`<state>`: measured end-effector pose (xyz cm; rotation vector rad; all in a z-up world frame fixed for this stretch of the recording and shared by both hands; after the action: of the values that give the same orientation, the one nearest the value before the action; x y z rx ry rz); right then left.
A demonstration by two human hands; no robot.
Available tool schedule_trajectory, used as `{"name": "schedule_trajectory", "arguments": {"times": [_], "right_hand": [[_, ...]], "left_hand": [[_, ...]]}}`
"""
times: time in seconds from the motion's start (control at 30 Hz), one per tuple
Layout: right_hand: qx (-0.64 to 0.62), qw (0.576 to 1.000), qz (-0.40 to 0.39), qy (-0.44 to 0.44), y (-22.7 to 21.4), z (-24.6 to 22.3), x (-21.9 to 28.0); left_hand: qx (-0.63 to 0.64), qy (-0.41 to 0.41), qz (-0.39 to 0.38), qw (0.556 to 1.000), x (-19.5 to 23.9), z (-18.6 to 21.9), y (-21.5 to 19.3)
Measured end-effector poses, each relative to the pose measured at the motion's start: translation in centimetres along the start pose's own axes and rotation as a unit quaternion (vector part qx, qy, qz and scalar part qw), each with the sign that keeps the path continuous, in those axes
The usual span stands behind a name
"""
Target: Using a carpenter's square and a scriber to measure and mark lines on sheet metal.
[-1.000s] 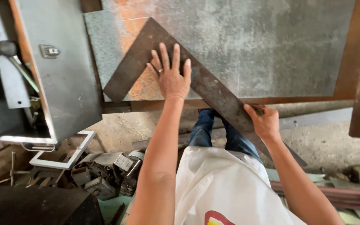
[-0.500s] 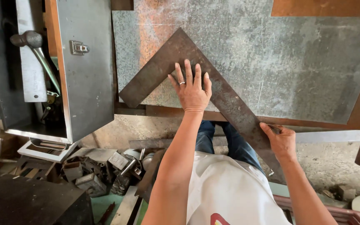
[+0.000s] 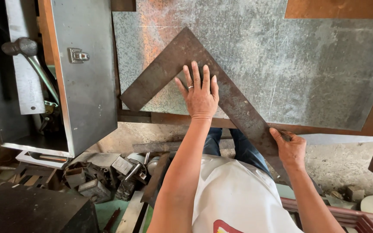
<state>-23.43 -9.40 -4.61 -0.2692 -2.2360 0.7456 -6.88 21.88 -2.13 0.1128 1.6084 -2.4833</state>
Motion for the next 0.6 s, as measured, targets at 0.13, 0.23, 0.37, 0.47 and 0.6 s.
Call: {"name": "schedule_trajectory", "arguments": {"times": [0.13, 0.23, 0.37, 0.47, 0.6], "right_hand": [[0.010, 1.000, 0.006, -0.019, -0.1, -0.2, 0.1], [0.000, 0.999, 0.007, -0.038, 0.1, -0.4, -0.1], [0.081, 0.996, 0.033, -0.031, -1.0, -0.9, 0.4], [0.003, 0.998, 0.005, -0.058, -0.4, -1.6, 0.3], [-0.017, 0.998, -0.001, -0.060, -0.5, -1.8, 0.5]], "left_hand": [[0.004, -0.004, 0.007, 1.000, -0.1, 0.0, 0.0], [-0.004, -0.001, 0.005, 1.000, -0.3, 0.1, -0.1], [-0.006, 0.008, 0.010, 1.000, -0.2, -0.1, 0.2], [-0.002, 0.042, 0.050, 0.998, 0.2, 0.1, 0.2], [-0.030, 0.045, 0.021, 0.998, 0.2, 0.0, 0.4]]}}
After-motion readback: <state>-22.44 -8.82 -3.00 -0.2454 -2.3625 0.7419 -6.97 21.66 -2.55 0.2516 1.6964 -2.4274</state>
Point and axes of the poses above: each hand's wrist, its own x-axis away from the middle knuckle, its own y-axis out of the palm, z = x × y, the point moved 7 cm from there along -x, towards the middle knuckle, and after that the axes turned 9 degrees about x, right-handed, at the moved point
